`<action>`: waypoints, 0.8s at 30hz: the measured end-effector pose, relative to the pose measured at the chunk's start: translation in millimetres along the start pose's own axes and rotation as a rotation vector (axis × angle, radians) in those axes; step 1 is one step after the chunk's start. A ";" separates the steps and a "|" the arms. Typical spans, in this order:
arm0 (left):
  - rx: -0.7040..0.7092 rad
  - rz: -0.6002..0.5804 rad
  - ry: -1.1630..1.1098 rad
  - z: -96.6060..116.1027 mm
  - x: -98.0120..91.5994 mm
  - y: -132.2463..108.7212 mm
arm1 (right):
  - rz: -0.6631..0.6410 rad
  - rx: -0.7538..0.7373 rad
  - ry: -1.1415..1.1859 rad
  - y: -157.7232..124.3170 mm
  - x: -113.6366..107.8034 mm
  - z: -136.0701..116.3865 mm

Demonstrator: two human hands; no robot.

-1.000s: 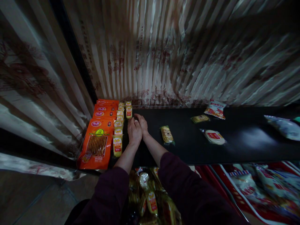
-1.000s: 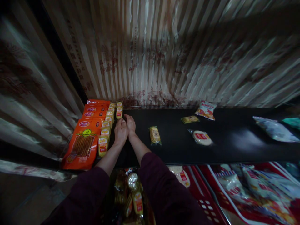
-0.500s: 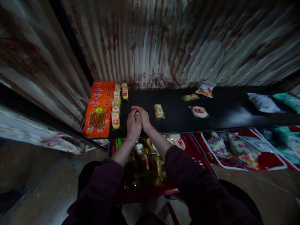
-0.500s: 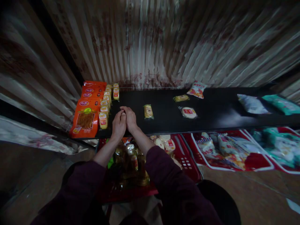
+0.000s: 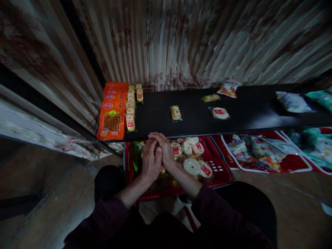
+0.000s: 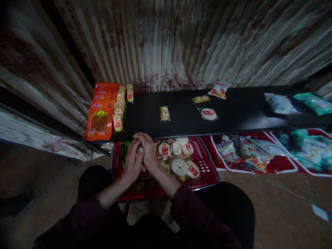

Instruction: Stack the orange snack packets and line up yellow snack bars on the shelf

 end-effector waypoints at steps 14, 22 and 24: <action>-0.380 -0.171 -0.041 -82.8 26.3 -33.9 | -0.097 0.259 -0.046 -56.2 41.5 67.4; -0.659 -0.140 -0.121 -148.1 24.9 -38.3 | -0.199 0.334 -0.220 -70.2 71.0 90.3; -0.708 -0.134 -0.117 -160.7 24.8 -40.2 | -0.237 0.368 -0.262 -74.1 75.8 94.3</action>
Point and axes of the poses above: each hand's wrist, its own y-axis towards the middle knuckle, its own x-axis out of the palm, z = x × y, the point moved 9 cm from there along y, towards the middle knuckle
